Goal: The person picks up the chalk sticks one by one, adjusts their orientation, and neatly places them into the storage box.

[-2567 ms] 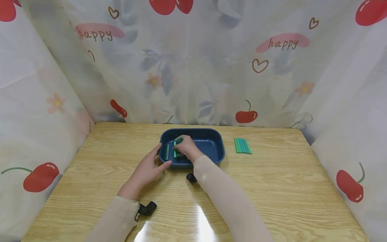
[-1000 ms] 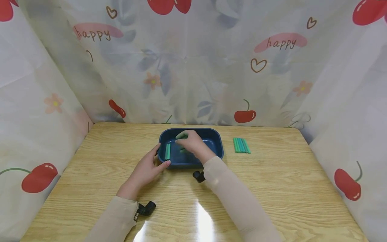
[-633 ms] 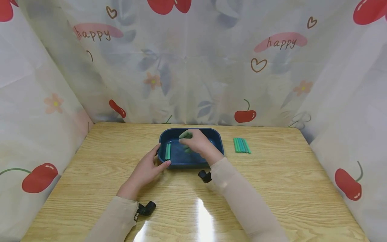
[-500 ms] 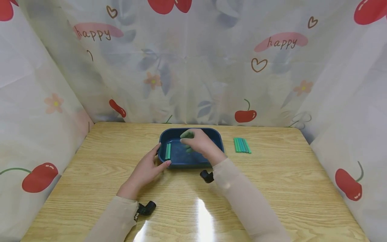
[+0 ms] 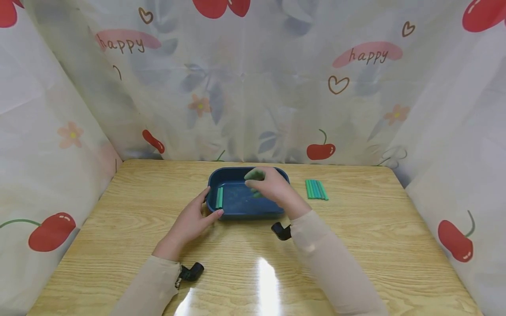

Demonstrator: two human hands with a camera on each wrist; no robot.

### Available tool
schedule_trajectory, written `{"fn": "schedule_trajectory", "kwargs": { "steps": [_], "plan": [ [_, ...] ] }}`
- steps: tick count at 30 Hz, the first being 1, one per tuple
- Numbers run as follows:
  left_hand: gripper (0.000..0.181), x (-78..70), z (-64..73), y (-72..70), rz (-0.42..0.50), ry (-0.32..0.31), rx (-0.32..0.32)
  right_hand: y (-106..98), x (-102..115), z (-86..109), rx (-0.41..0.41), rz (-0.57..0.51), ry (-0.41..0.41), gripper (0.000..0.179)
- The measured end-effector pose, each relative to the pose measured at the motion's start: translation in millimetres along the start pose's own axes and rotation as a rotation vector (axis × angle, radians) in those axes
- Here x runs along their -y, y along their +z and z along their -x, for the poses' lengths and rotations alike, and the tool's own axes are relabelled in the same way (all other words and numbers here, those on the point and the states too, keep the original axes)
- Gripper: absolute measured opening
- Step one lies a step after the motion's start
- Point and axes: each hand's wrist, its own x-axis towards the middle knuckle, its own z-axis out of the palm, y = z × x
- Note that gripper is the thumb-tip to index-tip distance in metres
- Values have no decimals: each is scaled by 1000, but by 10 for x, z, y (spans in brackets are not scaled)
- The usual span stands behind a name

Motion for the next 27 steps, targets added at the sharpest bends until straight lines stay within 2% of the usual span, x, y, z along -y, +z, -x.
{"fn": "schedule_trajectory", "kwargs": {
  "steps": [11, 27],
  "plan": [
    [90, -11, 15, 6, -4, 1, -4, -222, -29, 189, -4, -6, -8, 38],
    [89, -25, 23, -19, 1, 11, -1, -572, -304, 396, -108, 38, -29, 38]
  ]
}}
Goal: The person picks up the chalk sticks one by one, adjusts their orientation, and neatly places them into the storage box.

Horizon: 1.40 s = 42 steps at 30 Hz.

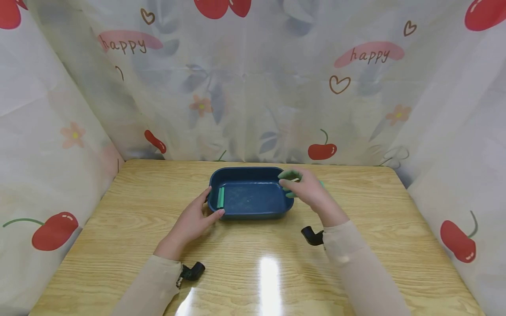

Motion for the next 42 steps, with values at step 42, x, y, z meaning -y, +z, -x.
{"fn": "schedule_trajectory", "kwargs": {
  "steps": [42],
  "plan": [
    [92, 12, -4, 11, 3, -29, 12, -548, -1149, -138, -248, 92, 129, 46]
  ]
}}
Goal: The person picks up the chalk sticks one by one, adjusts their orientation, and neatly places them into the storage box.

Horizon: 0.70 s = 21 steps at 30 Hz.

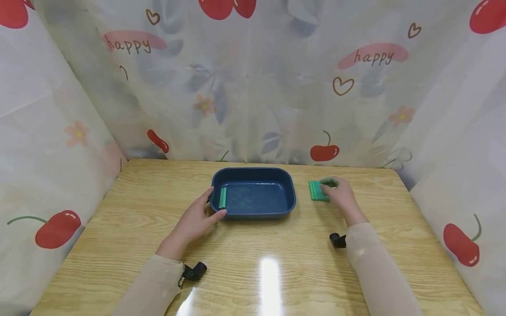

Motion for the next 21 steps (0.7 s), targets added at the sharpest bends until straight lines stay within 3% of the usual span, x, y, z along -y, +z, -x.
{"fn": "schedule_trajectory", "kwargs": {
  "steps": [21],
  "plan": [
    [91, 4, -4, 0, 6, -6, -5, -117, -148, -229, 23, 35, 57, 50]
  ]
}}
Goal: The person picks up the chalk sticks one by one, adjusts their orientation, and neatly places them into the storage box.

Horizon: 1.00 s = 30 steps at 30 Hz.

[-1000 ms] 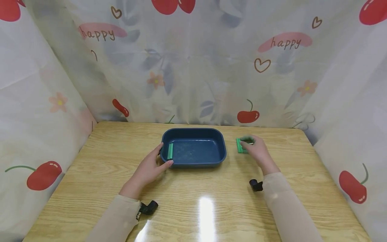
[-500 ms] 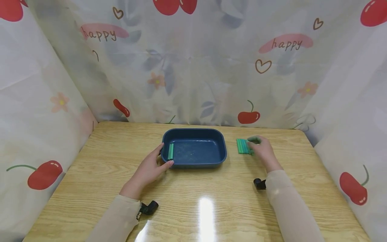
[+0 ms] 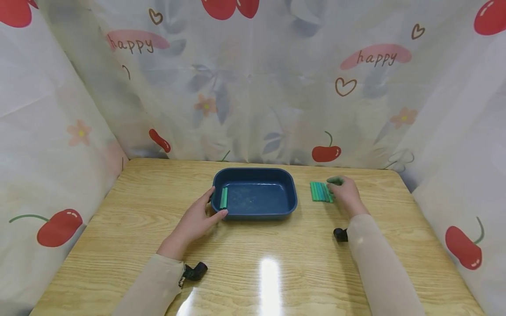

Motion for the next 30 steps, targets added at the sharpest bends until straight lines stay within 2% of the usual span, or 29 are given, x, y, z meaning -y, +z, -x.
{"fn": "schedule_trajectory", "kwargs": {
  "steps": [11, 19, 30],
  "plan": [
    [91, -15, 5, -6, -2, 3, -4, -59, -22, -126, 25, 85, 18, 49],
    [91, -21, 11, -15, -2, 14, -7, -64, -50, -217, 47, 155, 61, 45],
    [92, 5, 11, -3, -3, 4, 0, -20, -67, -302, 70, 259, 6, 41]
  ]
}}
